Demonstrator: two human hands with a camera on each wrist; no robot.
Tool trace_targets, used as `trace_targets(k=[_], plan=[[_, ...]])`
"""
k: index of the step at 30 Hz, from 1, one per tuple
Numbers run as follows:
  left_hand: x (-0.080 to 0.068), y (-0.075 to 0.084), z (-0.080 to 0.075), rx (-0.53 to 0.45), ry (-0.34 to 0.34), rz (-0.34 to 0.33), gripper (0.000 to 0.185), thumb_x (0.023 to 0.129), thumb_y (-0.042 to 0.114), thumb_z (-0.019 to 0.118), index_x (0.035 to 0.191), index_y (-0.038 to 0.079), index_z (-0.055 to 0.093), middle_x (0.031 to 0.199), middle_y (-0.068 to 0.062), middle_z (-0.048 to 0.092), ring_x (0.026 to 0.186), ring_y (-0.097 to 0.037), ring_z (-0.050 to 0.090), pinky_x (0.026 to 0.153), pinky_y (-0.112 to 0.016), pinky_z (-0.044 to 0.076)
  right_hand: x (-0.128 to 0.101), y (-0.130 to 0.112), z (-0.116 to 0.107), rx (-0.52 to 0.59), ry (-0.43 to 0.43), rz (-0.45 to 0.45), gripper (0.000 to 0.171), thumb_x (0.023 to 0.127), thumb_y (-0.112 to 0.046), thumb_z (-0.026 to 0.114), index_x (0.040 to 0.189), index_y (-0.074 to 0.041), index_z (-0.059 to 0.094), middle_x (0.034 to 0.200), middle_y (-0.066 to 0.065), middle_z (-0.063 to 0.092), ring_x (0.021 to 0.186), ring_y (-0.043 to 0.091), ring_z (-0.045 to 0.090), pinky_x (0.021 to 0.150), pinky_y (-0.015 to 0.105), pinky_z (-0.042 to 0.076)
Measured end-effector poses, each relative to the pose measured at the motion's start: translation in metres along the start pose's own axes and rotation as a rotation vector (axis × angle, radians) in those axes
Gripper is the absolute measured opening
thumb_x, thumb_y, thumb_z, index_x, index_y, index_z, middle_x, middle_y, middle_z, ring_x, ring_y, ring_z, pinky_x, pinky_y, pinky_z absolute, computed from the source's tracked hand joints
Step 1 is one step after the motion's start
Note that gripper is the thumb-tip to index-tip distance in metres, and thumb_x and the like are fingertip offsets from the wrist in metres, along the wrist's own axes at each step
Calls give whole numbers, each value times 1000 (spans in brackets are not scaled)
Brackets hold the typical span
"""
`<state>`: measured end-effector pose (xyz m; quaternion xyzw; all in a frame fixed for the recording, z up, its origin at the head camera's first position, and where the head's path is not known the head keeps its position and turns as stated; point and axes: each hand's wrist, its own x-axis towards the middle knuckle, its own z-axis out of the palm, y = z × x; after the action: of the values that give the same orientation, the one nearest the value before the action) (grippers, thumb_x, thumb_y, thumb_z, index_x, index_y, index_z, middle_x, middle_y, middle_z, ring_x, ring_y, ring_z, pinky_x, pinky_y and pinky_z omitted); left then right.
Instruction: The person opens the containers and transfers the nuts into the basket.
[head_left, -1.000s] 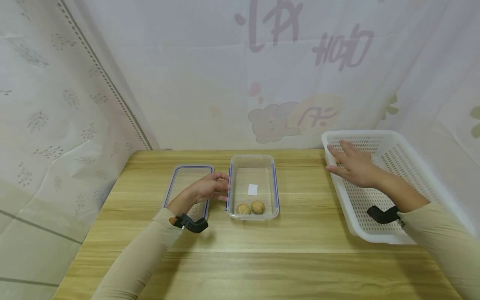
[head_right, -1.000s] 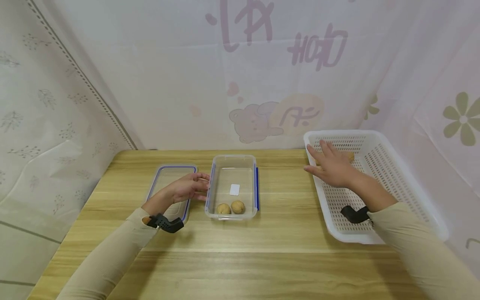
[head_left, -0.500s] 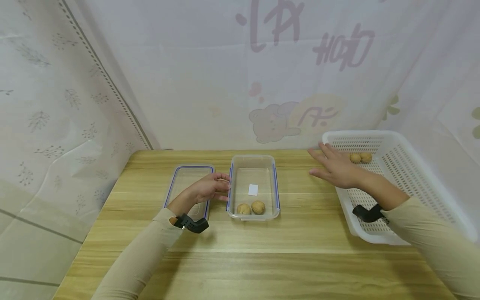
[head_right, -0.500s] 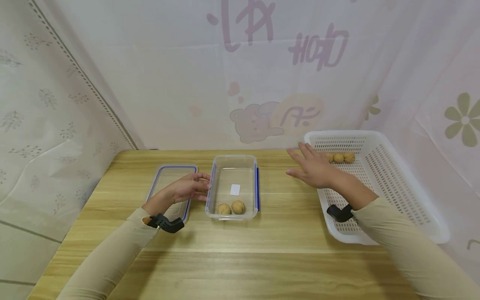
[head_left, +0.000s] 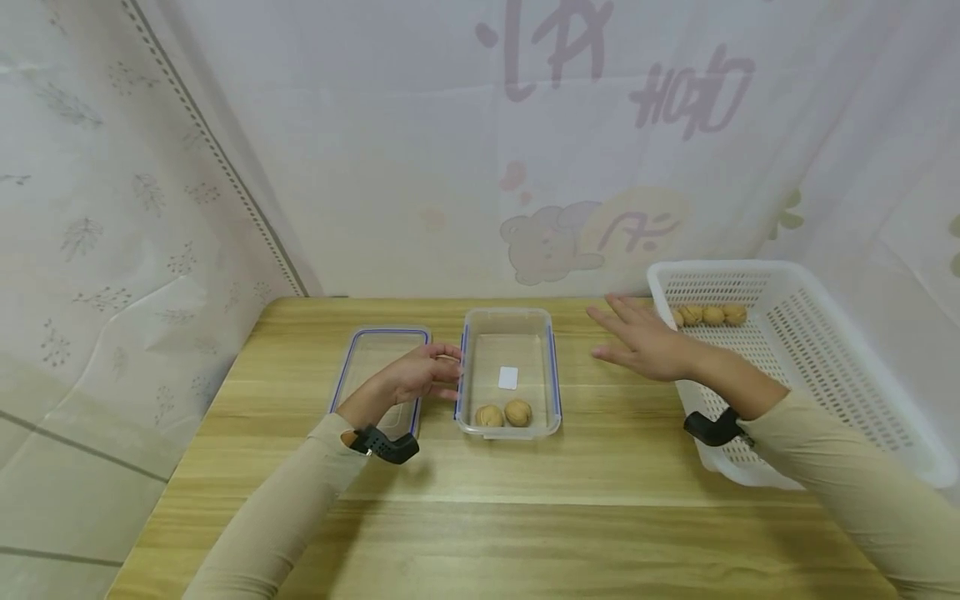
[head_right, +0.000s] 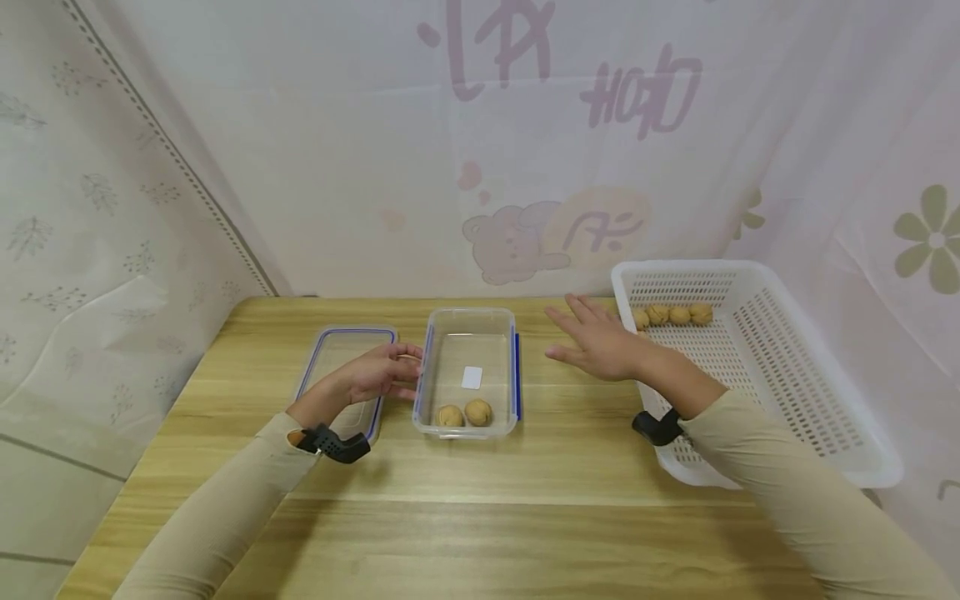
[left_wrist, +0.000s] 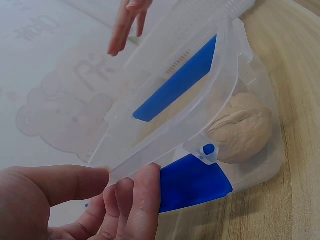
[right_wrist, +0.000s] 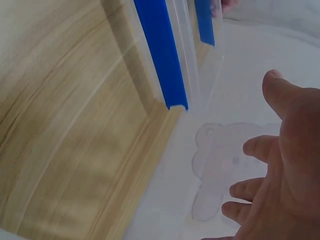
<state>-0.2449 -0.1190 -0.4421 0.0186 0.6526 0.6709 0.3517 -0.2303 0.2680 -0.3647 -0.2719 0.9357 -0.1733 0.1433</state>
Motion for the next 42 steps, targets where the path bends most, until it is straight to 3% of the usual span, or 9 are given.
trace_targets(k=[8, 19, 35, 42], plan=[[0, 1, 1, 7, 6, -1, 35, 101, -5, 52, 133, -9, 40, 94, -6, 54, 85, -16, 60, 84, -39, 64, 12, -13, 8, -16, -21, -58, 72, 107, -43, 49, 161, -3, 23, 164, 30, 7, 151, 50, 5, 121, 70, 8], [0, 1, 0, 14, -2, 1, 35, 101, -4, 52, 134, -11, 40, 92, -5, 53, 84, -15, 59, 86, -40, 64, 26, -30, 17, 50, -46, -129, 73, 107, -42, 51, 161, -5, 21, 164, 28, 13, 152, 46, 10, 124, 64, 14], [0, 0, -1, 10, -10, 7, 36, 101, -4, 53, 133, -10, 40, 88, -4, 54, 83, -15, 59, 84, -38, 64, 61, -48, 33, 164, -143, -259, 65, 105, -31, 59, 156, 2, 34, 159, 25, 32, 149, 43, 27, 123, 58, 25], [1, 0, -1, 6, -10, 11, 32, 101, -4, 53, 131, -9, 41, 89, -4, 55, 83, -15, 60, 84, -38, 64, 77, -55, 29, 220, -134, -264, 62, 101, -27, 66, 152, 0, 42, 156, 20, 41, 146, 38, 34, 121, 54, 32]])
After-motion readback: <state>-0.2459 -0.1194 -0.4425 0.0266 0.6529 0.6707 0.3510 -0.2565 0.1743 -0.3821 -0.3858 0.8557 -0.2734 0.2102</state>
